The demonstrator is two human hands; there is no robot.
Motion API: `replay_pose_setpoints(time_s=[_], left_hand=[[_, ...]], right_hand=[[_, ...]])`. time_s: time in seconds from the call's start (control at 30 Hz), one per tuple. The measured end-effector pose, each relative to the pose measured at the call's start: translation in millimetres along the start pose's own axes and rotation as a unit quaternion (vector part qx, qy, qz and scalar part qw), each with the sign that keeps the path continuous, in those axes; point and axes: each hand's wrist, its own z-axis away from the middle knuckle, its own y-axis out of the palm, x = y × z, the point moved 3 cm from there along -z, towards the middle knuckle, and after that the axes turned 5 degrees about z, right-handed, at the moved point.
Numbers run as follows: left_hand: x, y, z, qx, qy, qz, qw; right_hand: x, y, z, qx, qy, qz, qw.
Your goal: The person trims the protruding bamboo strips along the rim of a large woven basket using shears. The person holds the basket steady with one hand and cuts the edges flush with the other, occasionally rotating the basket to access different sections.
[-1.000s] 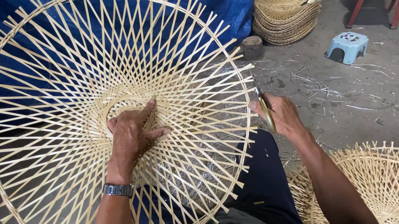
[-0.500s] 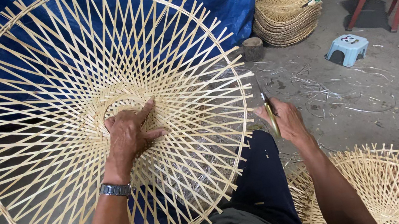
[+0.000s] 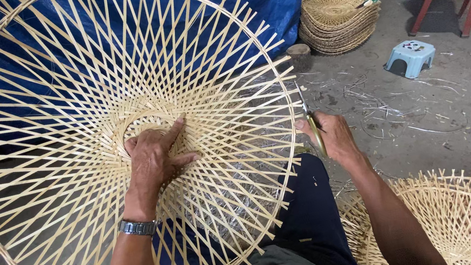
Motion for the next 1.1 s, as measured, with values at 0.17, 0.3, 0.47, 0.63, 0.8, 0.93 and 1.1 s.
replay_pose_setpoints(time_s=[0.17,0.3,0.47,0.63,0.8,0.93,1.1], left_hand=[[5.0,5.6,2.0,-0.018,0.002,0.002,1.000],[10.6,12.4,4.3,-0.051,0.022,-0.017,0.998],[15.3,13.5,8.3,-0.027,0.046,-0.017,0.998],[7.6,26.8,25.1,-0.102,0.022,-0.025,0.994],[-15.4,66.6,50.4,-0.074,-0.188,0.031,0.979],[-23.6,75.9,63.8,-0.130,-0.220,0.043,0.966],[-18.9,70.7,67.7,-0.119,-0.251,0.034,0.960]], right_hand=[[4.9,7.2,12.6,-0.033,-0.023,-0.012,0.999],[-1.8,23.3,29.8,-0.024,0.050,-0.151,0.987],[7.5,64.3,45.3,-0.033,0.081,-0.267,0.960],[12.3,104.9,71.8,-0.109,0.131,-0.363,0.916],[1.6,119.7,92.6,-0.069,0.115,-0.377,0.917],[-23.0,95.2,105.1,-0.035,0.137,-0.195,0.971],[-32.4,64.5,100.5,-0.055,0.082,-0.075,0.992]])
